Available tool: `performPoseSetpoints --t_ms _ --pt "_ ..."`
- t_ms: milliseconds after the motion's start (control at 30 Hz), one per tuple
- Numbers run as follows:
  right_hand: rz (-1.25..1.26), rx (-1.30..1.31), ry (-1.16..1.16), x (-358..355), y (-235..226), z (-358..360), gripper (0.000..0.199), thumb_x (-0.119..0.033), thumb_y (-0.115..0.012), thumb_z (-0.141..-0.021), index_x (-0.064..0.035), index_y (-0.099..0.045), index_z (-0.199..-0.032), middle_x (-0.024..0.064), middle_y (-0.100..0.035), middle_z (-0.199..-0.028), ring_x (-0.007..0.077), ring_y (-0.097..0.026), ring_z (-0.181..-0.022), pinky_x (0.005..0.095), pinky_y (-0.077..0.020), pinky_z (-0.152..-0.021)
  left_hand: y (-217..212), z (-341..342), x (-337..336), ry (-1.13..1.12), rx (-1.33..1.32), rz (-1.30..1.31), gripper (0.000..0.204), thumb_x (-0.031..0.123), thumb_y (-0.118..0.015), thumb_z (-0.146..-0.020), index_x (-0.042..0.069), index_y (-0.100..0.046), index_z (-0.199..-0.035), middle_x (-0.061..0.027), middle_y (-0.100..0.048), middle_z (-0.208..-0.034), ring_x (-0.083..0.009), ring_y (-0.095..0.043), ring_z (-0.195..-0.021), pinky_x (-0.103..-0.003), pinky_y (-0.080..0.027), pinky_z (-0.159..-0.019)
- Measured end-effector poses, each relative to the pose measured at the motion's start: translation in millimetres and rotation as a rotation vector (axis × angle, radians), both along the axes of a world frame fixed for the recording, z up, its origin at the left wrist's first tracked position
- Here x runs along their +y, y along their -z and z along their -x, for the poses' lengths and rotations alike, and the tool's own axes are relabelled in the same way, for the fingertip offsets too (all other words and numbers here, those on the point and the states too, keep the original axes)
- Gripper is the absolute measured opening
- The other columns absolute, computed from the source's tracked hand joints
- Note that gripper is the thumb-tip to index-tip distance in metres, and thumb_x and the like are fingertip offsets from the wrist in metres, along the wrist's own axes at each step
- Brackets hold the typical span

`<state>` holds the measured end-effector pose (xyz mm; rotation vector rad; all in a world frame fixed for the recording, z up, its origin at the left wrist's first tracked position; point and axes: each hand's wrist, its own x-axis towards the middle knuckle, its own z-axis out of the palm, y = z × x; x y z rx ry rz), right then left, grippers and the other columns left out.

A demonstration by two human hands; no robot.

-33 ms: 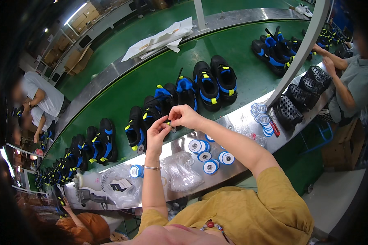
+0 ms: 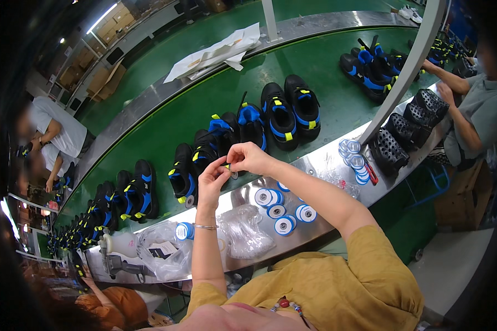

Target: The person attaches small circular tags to the tongue of black and blue shoes moving along a conveyor belt. They pick up each tag, place it on the shoe, and move the shoe forward as the belt advances.

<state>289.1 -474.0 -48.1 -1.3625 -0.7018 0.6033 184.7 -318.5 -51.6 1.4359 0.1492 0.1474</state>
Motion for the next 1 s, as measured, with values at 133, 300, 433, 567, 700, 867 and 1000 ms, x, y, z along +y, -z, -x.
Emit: performPoseSetpoints --t_ms 133,300,433,567,700,867,1000 --pt "0.008 0.002 -0.081 1 6 -2 0.015 0.001 -0.072 -0.072 -0.0009 -0.062 -0.083 0.0019 -0.061 -0.073 0.0078 -0.057 -0.068 0.0227 -0.0467 -0.063 1 0 -1 -0.004 0.013 0.01 0.041 -0.006 -0.062 -0.084 -0.003 -0.057 -0.124 -0.0007 -0.061 -0.086 -0.0071 -0.056 -0.08 -0.02 -0.045 -0.075" --pt "-0.026 0.014 -0.082 2 5 -3 0.017 0.0 -0.072 -0.073 -0.0003 -0.061 -0.086 0.0021 -0.061 -0.073 0.0079 -0.057 -0.067 0.0228 -0.0462 -0.062 2 2 -1 -0.027 0.023 0.019 0.042 -0.006 -0.061 -0.084 -0.004 -0.055 -0.126 -0.0025 -0.062 -0.088 -0.0087 -0.058 -0.082 -0.021 -0.046 -0.077" --pt "-0.038 0.009 -0.08 2 6 -2 0.017 -0.001 -0.073 -0.073 0.0 -0.061 -0.086 0.0025 -0.061 -0.073 0.0081 -0.057 -0.066 0.0229 -0.0459 -0.062 5 -1 -3 -0.045 0.022 -0.002 0.042 -0.007 -0.06 -0.085 -0.005 -0.054 -0.126 -0.0038 -0.064 -0.087 -0.0097 -0.06 -0.082 -0.021 -0.047 -0.077" --pt "0.012 -0.035 -0.111 3 3 -2 0.017 -0.001 -0.073 -0.071 -0.0001 -0.062 -0.084 0.0022 -0.061 -0.072 0.0072 -0.056 -0.064 0.0226 -0.0454 -0.061 6 0 -6 -0.086 0.05 -0.022 0.038 -0.004 -0.061 -0.086 -0.005 -0.054 -0.123 -0.0033 -0.063 -0.088 -0.0088 -0.058 -0.082 -0.022 -0.047 -0.076" --pt "0.134 -0.315 0.018 -9 4 -6 0.01 -0.006 -0.068 -0.073 -0.0024 -0.063 -0.082 0.0065 -0.064 -0.074 0.018 -0.061 -0.07 0.0305 -0.0484 -0.063 7 -1 -15 -0.148 0.1 -0.31 0.043 0.003 -0.067 -0.083 -0.003 -0.054 -0.124 -0.0086 -0.066 -0.096 -0.0164 -0.062 -0.089 -0.027 -0.048 -0.082" --pt "0.688 -1.25 0.498 -59 -13 -30 0.016 -0.011 -0.062 -0.076 -0.0114 -0.065 -0.093 0.0074 -0.061 -0.085 0.026 -0.059 -0.085 0.0385 -0.0439 -0.074 -25 -2 -28 -0.112 -0.141 -1.408 0.061 0.03 -0.078 -0.073 0.014 -0.057 -0.128 -0.0182 -0.056 -0.119 -0.032 -0.049 -0.116 -0.043 -0.036 -0.099" --pt "0.996 -1.375 0.402 -74 37 -53 0.02 -0.018 -0.057 -0.081 -0.0133 -0.065 -0.099 0.0043 -0.061 -0.086 0.0218 -0.059 -0.087 0.0392 -0.0399 -0.076 -8 -46 -45 0.032 -0.072 -1.56 0.06 0.039 -0.079 -0.07 0.017 -0.061 -0.124 -0.0204 -0.061 -0.101 -0.034 -0.06 -0.098 -0.043 -0.046 -0.086"
